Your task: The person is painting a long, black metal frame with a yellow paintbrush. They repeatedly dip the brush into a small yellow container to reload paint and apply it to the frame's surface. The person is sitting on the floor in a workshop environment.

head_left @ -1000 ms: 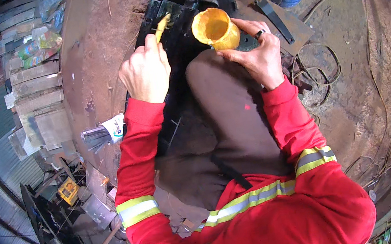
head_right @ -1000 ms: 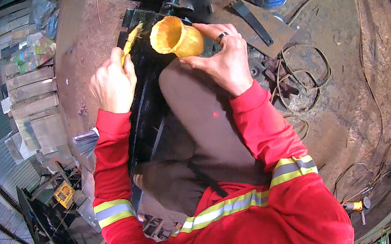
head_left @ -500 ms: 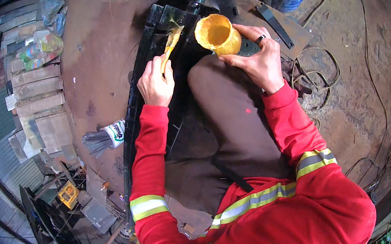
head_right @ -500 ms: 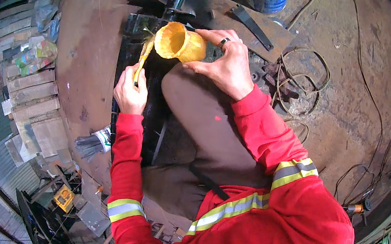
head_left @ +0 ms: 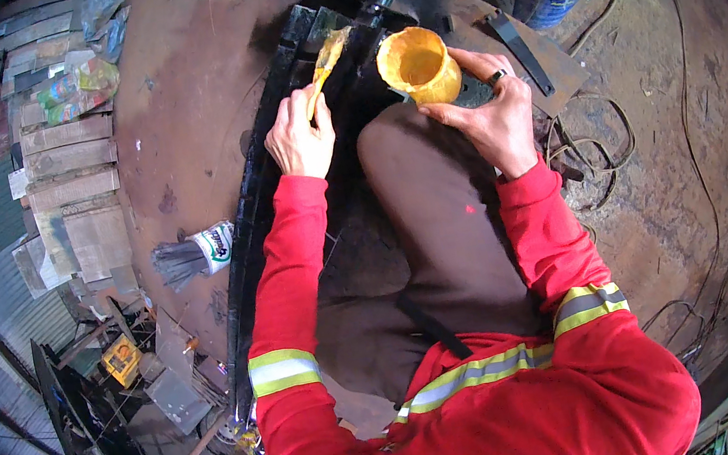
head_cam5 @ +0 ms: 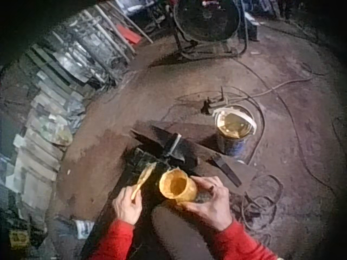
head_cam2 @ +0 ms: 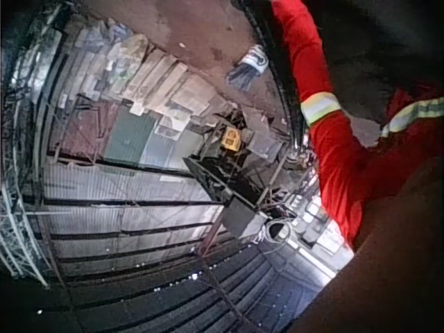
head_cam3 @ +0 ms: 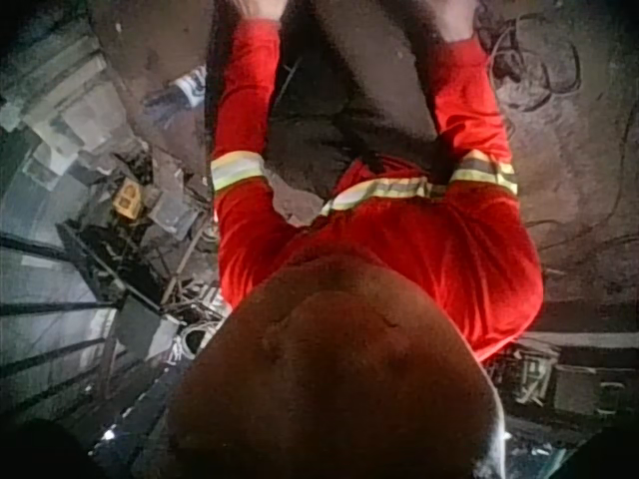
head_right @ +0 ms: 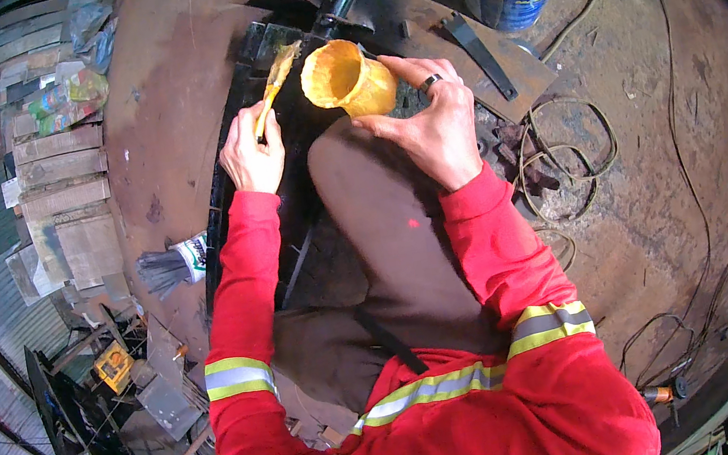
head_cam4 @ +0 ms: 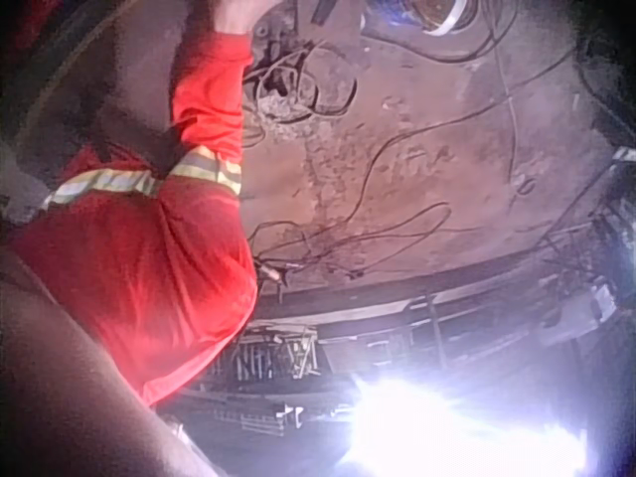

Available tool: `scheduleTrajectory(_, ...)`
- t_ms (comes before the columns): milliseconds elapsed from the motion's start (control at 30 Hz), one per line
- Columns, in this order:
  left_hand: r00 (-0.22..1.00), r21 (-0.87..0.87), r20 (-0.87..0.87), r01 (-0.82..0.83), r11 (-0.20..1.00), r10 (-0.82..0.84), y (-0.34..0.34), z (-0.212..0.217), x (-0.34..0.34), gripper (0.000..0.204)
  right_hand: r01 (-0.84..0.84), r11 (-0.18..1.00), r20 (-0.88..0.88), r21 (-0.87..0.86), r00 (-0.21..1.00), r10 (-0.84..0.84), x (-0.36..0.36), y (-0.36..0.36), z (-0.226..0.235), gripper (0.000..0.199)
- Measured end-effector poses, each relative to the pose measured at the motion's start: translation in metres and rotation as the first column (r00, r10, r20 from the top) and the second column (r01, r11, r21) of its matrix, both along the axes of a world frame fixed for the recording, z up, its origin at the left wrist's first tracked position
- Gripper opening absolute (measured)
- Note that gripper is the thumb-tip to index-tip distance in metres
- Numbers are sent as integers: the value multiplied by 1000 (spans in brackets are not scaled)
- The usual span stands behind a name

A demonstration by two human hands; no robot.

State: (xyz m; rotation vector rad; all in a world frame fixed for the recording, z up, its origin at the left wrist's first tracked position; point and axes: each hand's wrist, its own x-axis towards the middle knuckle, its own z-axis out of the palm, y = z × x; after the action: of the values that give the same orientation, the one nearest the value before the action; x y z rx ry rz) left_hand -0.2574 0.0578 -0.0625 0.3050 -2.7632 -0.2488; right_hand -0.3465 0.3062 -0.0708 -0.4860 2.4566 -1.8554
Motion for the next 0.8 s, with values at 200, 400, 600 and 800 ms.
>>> scheduleTrajectory(200,999,28,-38,14,1000,-13,3,12,-20,15,-5,1000,-10,-1,1000,5,0,0,-1,63)
scheduleTrajectory(400,988,72,-156,18,997,-6,5,17,-28,15,-12,1000,-7,-17,1000,12,0,1,2,64)
scheduleTrajectory(600,986,222,-162,63,973,-27,2,24,7,15,-14,1000,7,5,1000,14,-2,0,1,64)
scheduleTrajectory(800,998,132,-49,47,990,-41,-4,16,11,14,-9,1000,1,-27,1000,9,1,0,1,64)
